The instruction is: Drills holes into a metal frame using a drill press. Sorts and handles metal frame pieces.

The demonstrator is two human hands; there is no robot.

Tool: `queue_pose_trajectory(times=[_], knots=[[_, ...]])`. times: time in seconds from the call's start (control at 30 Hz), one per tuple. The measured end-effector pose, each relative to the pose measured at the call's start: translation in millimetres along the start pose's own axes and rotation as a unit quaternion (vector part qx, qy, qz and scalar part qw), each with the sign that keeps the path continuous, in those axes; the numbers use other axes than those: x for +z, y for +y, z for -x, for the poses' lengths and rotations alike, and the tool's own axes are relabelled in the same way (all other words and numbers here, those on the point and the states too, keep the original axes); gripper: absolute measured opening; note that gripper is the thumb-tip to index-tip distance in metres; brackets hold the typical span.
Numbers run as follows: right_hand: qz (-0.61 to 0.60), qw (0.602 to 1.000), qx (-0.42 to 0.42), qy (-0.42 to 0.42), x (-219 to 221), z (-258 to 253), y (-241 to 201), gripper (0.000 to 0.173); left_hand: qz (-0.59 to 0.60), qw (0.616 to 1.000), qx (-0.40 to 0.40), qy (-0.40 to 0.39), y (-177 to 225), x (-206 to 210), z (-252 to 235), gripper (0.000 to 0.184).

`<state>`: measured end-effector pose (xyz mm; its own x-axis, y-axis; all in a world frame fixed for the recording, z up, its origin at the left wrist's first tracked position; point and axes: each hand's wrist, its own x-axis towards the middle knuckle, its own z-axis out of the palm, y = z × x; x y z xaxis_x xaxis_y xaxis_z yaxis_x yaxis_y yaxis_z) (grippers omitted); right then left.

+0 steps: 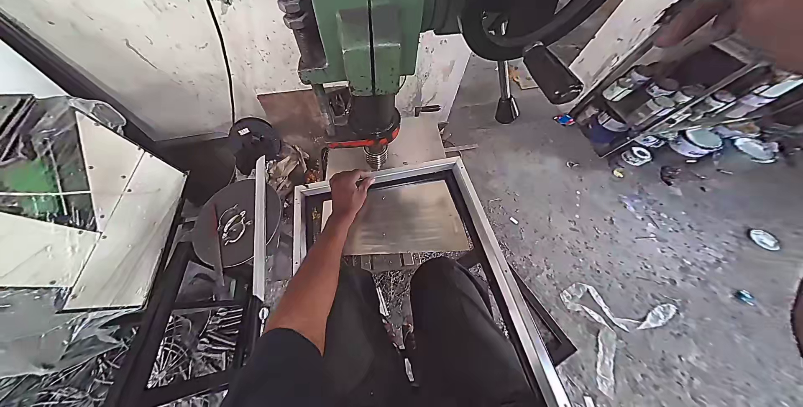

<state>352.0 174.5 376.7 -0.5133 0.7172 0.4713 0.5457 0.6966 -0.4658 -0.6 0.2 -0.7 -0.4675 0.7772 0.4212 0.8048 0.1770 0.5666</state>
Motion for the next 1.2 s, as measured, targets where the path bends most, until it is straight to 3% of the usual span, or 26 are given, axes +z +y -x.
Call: queue_pose_trajectory(times=[0.3,0.57,0.87,1.03,1.2], knots=[[-0.034,0.999,-0.033,0.027,9,1,15,0.037,0.007,1.0,-0.021,-0.021,4,-3,-4,0.022],[-0.037,0.999,0.02,0.022,8,11,-8,0.036,-0.001,1.0,-0.006,-0.004,1,-1,-2,0.023],[0.085,0.995,-0.036,0.042,31,54,-5,0.048,0.0,1.0,-0.007,0.0,2,-2,-1,0.023],[0.161,0.983,-0.047,0.079,72,86,-14,0.043,0.003,1.0,-0.008,-0.008,4,-3,-1,0.023],[0.277,0.958,0.052,-0.052,58,76,-30,0.055,0.0,1.0,-0.007,-0.011,3,-3,-2,0.022]])
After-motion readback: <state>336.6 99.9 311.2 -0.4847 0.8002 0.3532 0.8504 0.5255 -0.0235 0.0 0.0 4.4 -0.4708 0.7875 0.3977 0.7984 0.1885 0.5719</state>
